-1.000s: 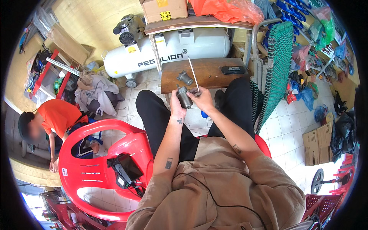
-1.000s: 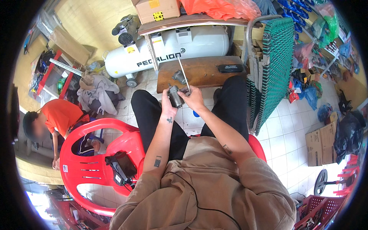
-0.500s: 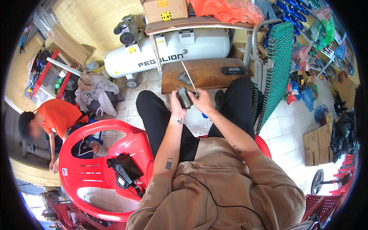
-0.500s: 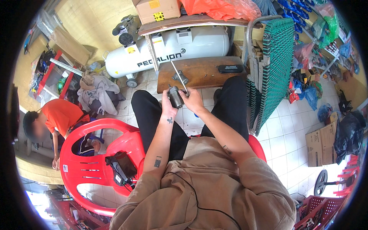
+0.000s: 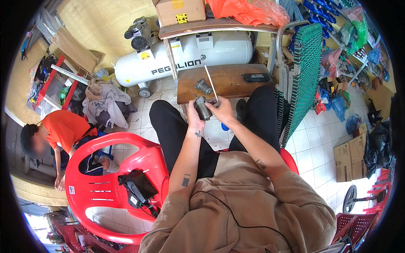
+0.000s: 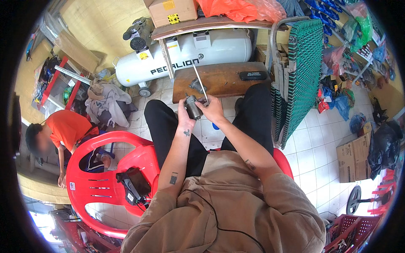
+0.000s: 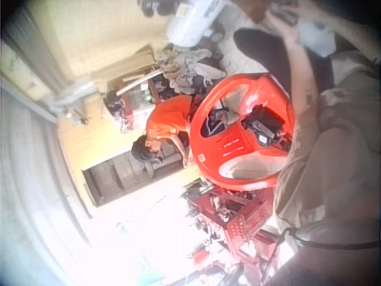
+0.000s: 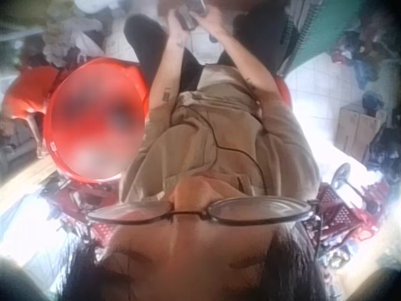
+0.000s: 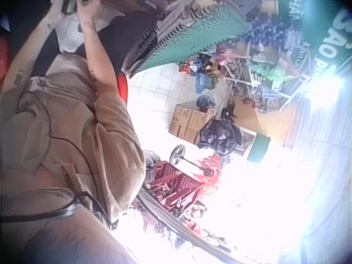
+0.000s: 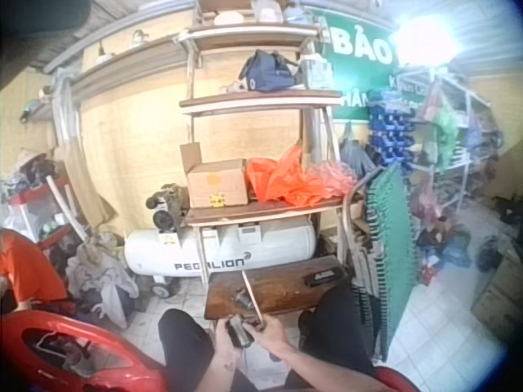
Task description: The person holds a metal engine component and uses a screwdriver to manipulate parts of it while sitting.
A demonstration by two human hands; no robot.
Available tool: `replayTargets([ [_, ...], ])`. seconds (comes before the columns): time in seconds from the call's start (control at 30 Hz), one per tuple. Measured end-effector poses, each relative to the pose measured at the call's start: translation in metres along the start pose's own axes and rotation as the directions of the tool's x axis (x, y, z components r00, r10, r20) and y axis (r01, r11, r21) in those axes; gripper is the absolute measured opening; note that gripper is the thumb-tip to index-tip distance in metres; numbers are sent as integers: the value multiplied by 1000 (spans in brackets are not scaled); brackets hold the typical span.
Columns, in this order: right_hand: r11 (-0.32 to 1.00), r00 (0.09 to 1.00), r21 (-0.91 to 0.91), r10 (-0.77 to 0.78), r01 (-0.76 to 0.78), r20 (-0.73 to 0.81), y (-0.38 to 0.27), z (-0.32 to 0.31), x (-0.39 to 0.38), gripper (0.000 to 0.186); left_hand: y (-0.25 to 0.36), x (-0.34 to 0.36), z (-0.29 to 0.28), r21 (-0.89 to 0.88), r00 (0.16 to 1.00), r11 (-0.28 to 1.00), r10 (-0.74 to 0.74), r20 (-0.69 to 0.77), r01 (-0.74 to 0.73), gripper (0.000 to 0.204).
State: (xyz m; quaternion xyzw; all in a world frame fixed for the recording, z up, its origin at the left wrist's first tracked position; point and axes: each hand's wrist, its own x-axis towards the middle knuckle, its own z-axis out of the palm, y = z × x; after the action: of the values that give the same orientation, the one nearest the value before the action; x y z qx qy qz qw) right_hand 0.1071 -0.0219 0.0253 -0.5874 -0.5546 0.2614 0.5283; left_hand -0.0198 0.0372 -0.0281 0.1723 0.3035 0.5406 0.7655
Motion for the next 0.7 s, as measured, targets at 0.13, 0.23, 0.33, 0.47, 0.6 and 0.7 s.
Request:
replayTargets([
  [0.13,1000,1000,3,7,-7,24,-3,0,-1,28,0,0,-2,-2,1000,1000,-1,2,1,37],
  [0.23,999,999,-28,37,-35,39,-4,0,-1,29,0,1,-5,-5,1000,1000,-3,9,3,36],
  [0.33,998,999,-65,25,-23,24,5,3,0,31,-1,4,-6,-18,1000,1000,-7,26,7,36],
  [0.47,997,1000,-83,3,-1,23,-6,0,-3,31,-1,5,-8,-24,1000,1000,-9,2,9,36],
  [0.6,997,999,-52,-50,50,-1,-6,0,-3,31,-2,5,-5,-25,999,1000,-15,32,15,35],
  [0.7,999,999,-22,-34,34,13,5,2,0,31,-2,4,-3,-17,999,1000,-17,30,18,34],
])
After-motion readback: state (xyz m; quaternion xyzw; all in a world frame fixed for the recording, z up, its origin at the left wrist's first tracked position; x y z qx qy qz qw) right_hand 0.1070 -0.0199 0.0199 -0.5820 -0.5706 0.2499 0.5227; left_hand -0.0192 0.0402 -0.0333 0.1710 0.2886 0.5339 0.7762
